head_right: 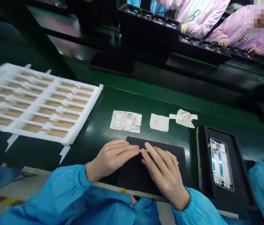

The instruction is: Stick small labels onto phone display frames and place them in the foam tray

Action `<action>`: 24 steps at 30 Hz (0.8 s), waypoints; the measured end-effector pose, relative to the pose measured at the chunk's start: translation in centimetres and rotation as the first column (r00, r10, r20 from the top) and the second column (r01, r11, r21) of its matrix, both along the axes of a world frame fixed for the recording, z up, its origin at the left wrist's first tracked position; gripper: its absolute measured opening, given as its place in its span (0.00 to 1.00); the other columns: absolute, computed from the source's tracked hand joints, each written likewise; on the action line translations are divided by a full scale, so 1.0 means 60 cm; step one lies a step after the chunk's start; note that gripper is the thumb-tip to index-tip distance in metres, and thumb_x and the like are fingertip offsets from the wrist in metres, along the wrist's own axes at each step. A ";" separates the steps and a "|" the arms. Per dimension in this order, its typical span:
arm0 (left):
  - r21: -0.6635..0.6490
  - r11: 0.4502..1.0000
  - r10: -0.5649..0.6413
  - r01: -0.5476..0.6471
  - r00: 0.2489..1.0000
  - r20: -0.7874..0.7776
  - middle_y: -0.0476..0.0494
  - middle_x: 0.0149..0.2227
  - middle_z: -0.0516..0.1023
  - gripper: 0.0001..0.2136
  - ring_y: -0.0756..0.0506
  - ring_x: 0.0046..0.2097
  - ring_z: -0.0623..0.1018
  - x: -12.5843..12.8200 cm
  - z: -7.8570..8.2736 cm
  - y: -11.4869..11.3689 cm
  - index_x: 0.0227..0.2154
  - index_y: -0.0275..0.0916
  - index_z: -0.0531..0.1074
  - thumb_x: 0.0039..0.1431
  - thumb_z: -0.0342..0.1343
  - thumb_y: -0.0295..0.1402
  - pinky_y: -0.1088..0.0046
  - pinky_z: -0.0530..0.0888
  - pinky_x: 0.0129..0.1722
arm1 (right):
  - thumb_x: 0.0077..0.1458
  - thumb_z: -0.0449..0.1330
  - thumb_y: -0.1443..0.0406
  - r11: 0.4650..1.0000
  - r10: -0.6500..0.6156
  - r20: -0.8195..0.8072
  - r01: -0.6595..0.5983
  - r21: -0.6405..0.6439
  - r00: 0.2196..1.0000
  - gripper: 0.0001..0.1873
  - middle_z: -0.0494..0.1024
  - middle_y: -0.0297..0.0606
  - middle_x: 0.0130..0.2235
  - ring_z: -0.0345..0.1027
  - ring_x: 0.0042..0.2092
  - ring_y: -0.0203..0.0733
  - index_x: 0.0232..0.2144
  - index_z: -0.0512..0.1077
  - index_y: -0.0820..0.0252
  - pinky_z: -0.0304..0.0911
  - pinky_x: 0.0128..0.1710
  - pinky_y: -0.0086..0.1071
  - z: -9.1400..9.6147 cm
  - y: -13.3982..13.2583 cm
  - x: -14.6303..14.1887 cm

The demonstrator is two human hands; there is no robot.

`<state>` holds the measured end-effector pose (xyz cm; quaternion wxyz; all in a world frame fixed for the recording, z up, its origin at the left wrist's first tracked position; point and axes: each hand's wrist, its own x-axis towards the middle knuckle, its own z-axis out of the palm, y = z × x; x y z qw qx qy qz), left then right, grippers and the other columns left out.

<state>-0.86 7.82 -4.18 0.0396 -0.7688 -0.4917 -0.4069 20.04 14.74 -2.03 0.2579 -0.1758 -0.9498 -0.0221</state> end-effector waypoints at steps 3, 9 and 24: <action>-0.007 1.000 -0.018 0.019 0.999 0.031 0.42 0.41 0.82 0.08 0.47 0.40 0.81 0.001 -0.002 0.001 0.42 0.32 0.73 0.67 0.49 0.21 0.69 0.78 0.42 | 0.61 0.61 0.73 1.000 0.000 -0.006 0.000 0.012 1.000 0.17 0.76 0.45 0.54 0.69 0.53 0.47 0.52 0.72 0.64 0.62 0.51 0.40 -0.013 0.000 -0.003; -0.008 1.000 -0.015 0.016 0.998 0.063 0.44 0.41 0.82 0.07 0.48 0.40 0.82 0.003 -0.004 -0.001 0.42 0.33 0.72 0.65 0.52 0.21 0.70 0.78 0.43 | 0.61 0.60 0.75 0.998 0.016 -0.037 -0.013 0.067 0.999 0.17 0.79 0.38 0.50 0.69 0.55 0.44 0.51 0.73 0.62 0.56 0.60 0.42 -0.032 -0.003 0.002; -0.257 0.965 0.020 -0.043 0.996 -0.090 0.43 0.41 0.80 0.10 0.44 0.41 0.79 -0.007 0.039 -0.019 0.46 0.35 0.72 0.67 0.49 0.24 0.64 0.77 0.41 | 0.62 0.58 0.67 0.918 -0.256 -0.368 0.106 -0.382 0.894 0.21 0.72 0.49 0.55 0.59 0.62 0.57 0.57 0.66 0.60 0.52 0.61 0.62 0.035 0.010 0.025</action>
